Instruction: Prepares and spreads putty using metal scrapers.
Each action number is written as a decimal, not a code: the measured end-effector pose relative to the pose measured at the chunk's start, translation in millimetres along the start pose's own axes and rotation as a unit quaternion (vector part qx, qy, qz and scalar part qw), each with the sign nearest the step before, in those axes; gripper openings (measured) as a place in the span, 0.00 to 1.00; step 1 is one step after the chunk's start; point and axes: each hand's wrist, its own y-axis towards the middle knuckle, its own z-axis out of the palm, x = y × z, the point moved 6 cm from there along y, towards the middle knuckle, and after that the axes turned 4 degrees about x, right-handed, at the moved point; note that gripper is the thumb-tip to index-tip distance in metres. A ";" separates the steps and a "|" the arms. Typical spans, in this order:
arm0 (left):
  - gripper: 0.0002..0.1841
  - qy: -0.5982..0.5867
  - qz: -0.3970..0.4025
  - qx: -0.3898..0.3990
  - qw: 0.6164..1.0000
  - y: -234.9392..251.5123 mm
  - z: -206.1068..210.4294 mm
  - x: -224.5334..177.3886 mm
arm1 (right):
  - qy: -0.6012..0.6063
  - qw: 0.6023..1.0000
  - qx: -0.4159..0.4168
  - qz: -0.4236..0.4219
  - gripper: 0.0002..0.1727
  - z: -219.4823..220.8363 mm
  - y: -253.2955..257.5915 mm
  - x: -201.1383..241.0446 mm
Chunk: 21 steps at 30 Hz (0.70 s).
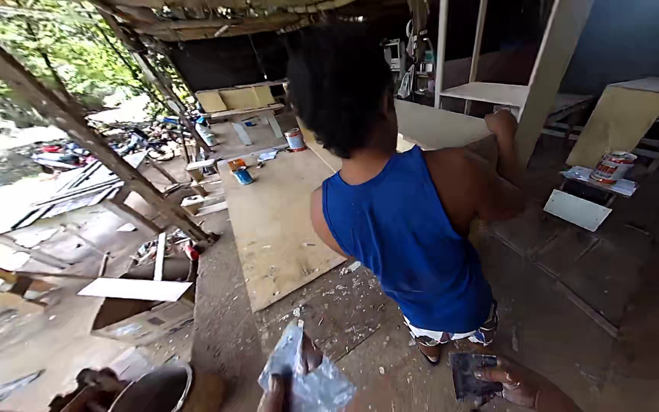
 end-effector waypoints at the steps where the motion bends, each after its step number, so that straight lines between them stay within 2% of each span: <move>1: 0.18 -0.003 0.013 -0.017 1.000 8.4 16.0 0.6 | -0.049 0.999 0.011 -0.016 0.25 6.3 -3.2 16.8; 3: 0.19 -0.022 0.024 -0.045 0.998 17.6 40.9 5.8 | -0.191 0.978 0.049 -0.060 0.22 20.1 -6.2 47.6; 5: 0.19 -0.037 0.022 -0.082 0.996 19.3 55.0 16.3 | -0.313 0.933 0.124 -0.125 0.21 33.3 -2.4 72.9; 8: 0.22 -0.043 0.014 -0.115 0.992 12.4 70.6 37.1 | -0.382 0.874 0.228 -0.195 0.19 50.6 3.1 95.8; 10: 0.22 -0.049 0.019 -0.115 0.992 4.6 77.9 47.6 | -0.393 0.839 0.318 -0.202 0.19 70.8 8.0 101.5; 13: 0.21 -0.070 0.068 -0.087 0.991 0.5 83.5 46.4 | -0.439 0.769 0.429 -0.177 0.19 117.5 27.2 94.8; 16: 0.19 -0.081 0.122 -0.069 0.987 10.9 84.4 32.9 | -0.528 0.708 0.441 -0.158 0.19 163.6 63.1 88.3; 17: 0.18 -0.079 0.137 -0.068 0.985 17.4 84.3 27.6 | -0.540 0.710 0.423 -0.161 0.20 174.7 78.2 90.6; 18: 0.17 -0.078 0.148 -0.059 0.984 24.6 83.6 21.7 | -0.535 0.729 0.394 -0.165 0.20 182.7 92.4 95.4; 21: 0.15 -0.083 0.179 -0.045 0.979 45.4 74.9 5.1 | -0.478 0.819 0.279 -0.154 0.23 187.4 112.1 106.5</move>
